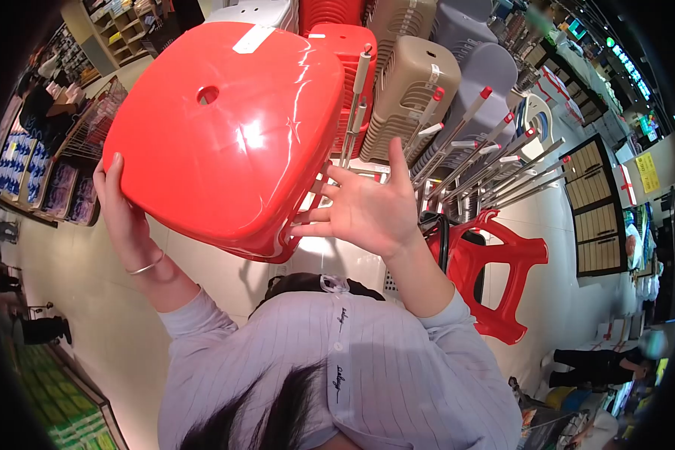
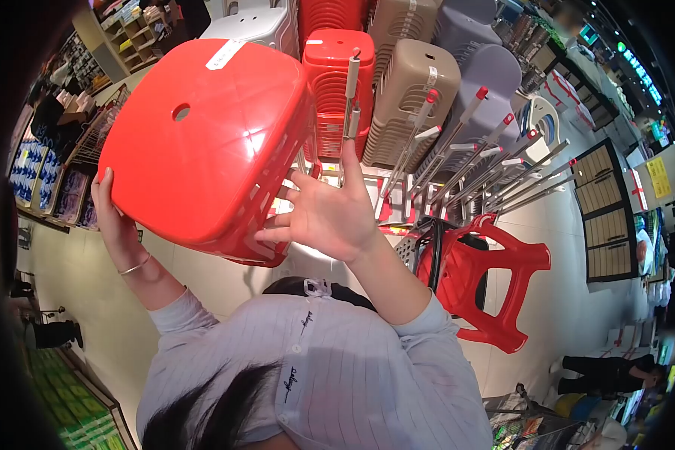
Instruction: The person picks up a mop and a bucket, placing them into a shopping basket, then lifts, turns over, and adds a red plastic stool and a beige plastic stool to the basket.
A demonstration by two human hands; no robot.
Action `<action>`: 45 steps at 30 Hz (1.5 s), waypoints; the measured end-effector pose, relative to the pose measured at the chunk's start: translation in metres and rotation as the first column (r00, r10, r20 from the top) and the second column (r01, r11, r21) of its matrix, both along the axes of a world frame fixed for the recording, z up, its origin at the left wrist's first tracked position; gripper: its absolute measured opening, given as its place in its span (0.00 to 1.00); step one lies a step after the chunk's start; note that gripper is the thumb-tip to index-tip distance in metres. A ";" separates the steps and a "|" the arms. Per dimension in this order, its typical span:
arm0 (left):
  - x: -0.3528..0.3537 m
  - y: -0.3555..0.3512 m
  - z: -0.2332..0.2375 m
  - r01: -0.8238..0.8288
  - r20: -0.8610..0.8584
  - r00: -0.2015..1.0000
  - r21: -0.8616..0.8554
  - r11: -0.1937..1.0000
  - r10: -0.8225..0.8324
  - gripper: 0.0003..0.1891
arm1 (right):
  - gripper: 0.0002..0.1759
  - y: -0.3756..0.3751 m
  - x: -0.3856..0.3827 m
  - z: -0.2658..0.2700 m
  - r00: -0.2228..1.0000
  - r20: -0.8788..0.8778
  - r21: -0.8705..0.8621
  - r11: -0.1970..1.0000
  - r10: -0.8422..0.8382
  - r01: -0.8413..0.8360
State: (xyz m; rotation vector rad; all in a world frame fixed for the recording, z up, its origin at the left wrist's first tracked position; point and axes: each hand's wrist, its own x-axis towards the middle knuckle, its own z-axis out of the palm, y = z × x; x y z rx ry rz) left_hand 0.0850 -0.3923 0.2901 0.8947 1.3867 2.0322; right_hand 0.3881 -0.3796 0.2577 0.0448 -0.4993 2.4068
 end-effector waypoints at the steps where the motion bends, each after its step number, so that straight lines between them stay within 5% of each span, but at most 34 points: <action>1: 0.002 0.003 -0.002 -0.001 0.012 1.000 -0.019 1.000 0.001 0.21 | 0.55 -0.002 0.001 0.000 1.000 -0.008 -0.047 0.999 -0.010 0.009; 6: -0.002 0.016 -0.017 0.082 0.013 0.997 -0.028 0.996 -0.082 0.20 | 0.53 -0.005 0.005 -0.004 0.999 -0.006 -0.148 0.988 -0.045 0.044; 12: 0.002 0.028 -0.031 0.138 0.019 0.990 -0.058 0.989 -0.137 0.20 | 0.50 0.004 0.015 -0.031 0.993 -0.108 -0.039 0.998 0.036 -0.040; 14: 0.006 0.031 -0.037 0.167 0.023 0.986 -0.069 0.984 -0.165 0.20 | 0.47 0.006 0.014 -0.034 0.854 0.505 0.054 0.992 -0.124 0.112; 17: 0.024 0.031 -0.047 0.197 -0.051 0.977 -0.146 0.969 -0.206 0.22 | 0.43 0.012 0.014 -0.061 0.691 0.659 0.150 0.952 -0.298 0.268; 19: 0.042 0.032 -0.055 0.235 -0.029 0.970 -0.148 0.961 -0.242 0.23 | 0.38 0.016 0.012 -0.069 0.713 0.608 0.077 0.919 -0.350 0.386; 21: 0.059 0.031 -0.072 0.228 -0.186 0.945 -0.216 0.949 -0.269 0.25 | 0.34 0.027 0.012 -0.087 0.598 0.601 -0.048 0.723 -0.530 0.689; 26: 0.084 0.007 -0.101 0.242 -0.253 0.915 -0.278 0.930 -0.314 0.26 | 0.28 0.033 0.043 -0.118 0.558 0.649 -0.203 0.589 -0.517 0.782; 29: 0.087 -0.016 -0.131 0.218 -0.326 0.887 -0.327 0.920 -0.326 0.22 | 0.27 0.028 0.060 -0.127 0.478 0.688 -0.123 0.561 -0.546 0.818; 32: 0.089 -0.043 -0.158 0.315 -0.145 0.914 -0.336 0.888 -0.379 0.20 | 0.26 0.018 0.076 -0.139 0.471 0.681 -0.057 0.600 -0.561 0.798; 34: 0.090 -0.053 -0.164 0.423 0.200 0.906 -0.418 0.804 -0.373 0.21 | 0.26 0.012 0.081 -0.140 0.445 0.710 -0.019 0.617 -0.546 0.787; 44: 0.083 -0.032 -0.218 0.458 0.277 0.878 -0.723 0.517 -0.390 0.32 | 0.27 -0.005 0.082 -0.168 0.321 0.780 0.078 0.592 -0.538 0.802; 45: 0.074 -0.024 -0.221 0.515 0.309 0.824 -0.758 0.401 -0.475 0.33 | 0.27 -0.008 0.082 -0.168 0.327 0.777 0.075 0.594 -0.538 0.801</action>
